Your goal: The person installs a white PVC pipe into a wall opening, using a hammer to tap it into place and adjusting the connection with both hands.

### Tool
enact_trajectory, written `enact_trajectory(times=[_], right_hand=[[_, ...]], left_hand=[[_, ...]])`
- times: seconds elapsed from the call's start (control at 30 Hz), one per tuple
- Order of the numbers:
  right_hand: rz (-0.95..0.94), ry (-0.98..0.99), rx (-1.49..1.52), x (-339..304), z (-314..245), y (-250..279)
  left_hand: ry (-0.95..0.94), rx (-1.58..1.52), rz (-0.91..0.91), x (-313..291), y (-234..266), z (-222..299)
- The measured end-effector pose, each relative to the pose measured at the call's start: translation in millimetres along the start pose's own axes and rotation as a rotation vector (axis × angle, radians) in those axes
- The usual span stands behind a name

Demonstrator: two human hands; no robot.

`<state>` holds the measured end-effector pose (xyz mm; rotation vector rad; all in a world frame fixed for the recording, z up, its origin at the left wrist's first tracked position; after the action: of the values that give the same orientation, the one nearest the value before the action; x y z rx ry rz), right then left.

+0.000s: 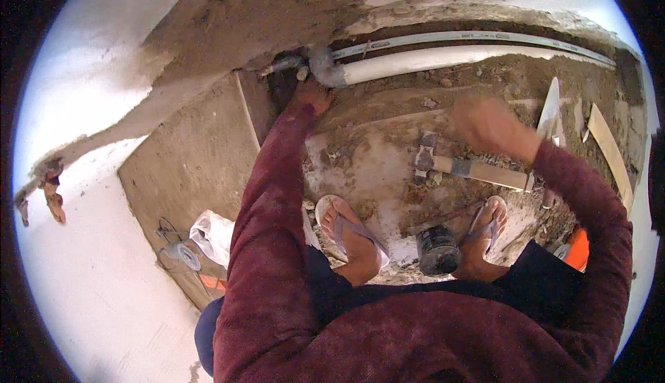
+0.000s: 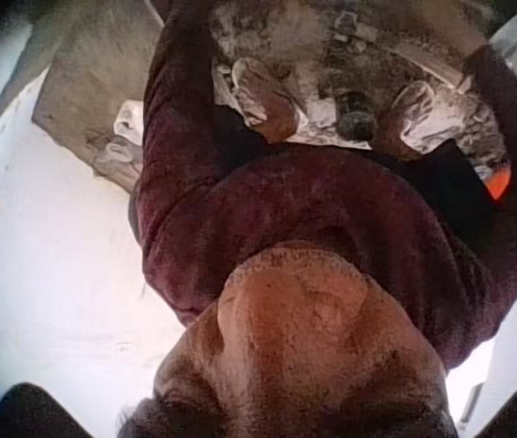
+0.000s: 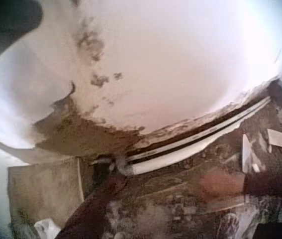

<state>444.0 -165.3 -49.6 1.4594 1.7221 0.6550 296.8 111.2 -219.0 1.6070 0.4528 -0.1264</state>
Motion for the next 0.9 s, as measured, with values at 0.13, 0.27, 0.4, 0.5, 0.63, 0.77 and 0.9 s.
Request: enact_trajectory(times=[0.13,0.27,0.4,0.5,0.63,0.77,0.9], right_hand=[[0.346,0.068,-0.241,56.6,77.4,43.5],[0.107,-0.231,-0.263,86.9,131.2,17.2],[0.143,-0.288,0.046,95.3,163.9,16.0],[0.119,-0.423,-0.153,106.8,159.6,12.8],[0.214,-0.307,-0.127,104.8,164.7,16.6],[0.108,-0.48,-0.223,109.9,164.3,16.5],[0.18,-0.335,-0.161,107.4,181.1,14.4]], left_hand=[[0.066,-0.473,0.229,-3.6,66.4,13.7],[0.108,-0.343,0.218,3.6,36.2,1.3],[0.155,-0.336,0.211,3.3,23.7,0.9],[0.186,-0.343,0.187,-0.4,12.2,-0.8],[0.186,-0.36,0.171,7.0,7.3,2.2],[0.197,-0.378,0.136,4.3,-3.6,0.6],[0.185,-0.374,0.129,11.5,-5.3,0.2]])
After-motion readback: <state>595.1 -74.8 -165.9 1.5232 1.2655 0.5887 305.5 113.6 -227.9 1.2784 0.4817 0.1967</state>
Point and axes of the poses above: each hand's wrist, its own x-axis towards the middle knuckle, its own y-axis out of the back of the hand, z = x × y, the point moved 8 cm from there along x, towards the middle knuckle, and after that the axes turned 12 degrees about x, right-handed, at the moved point
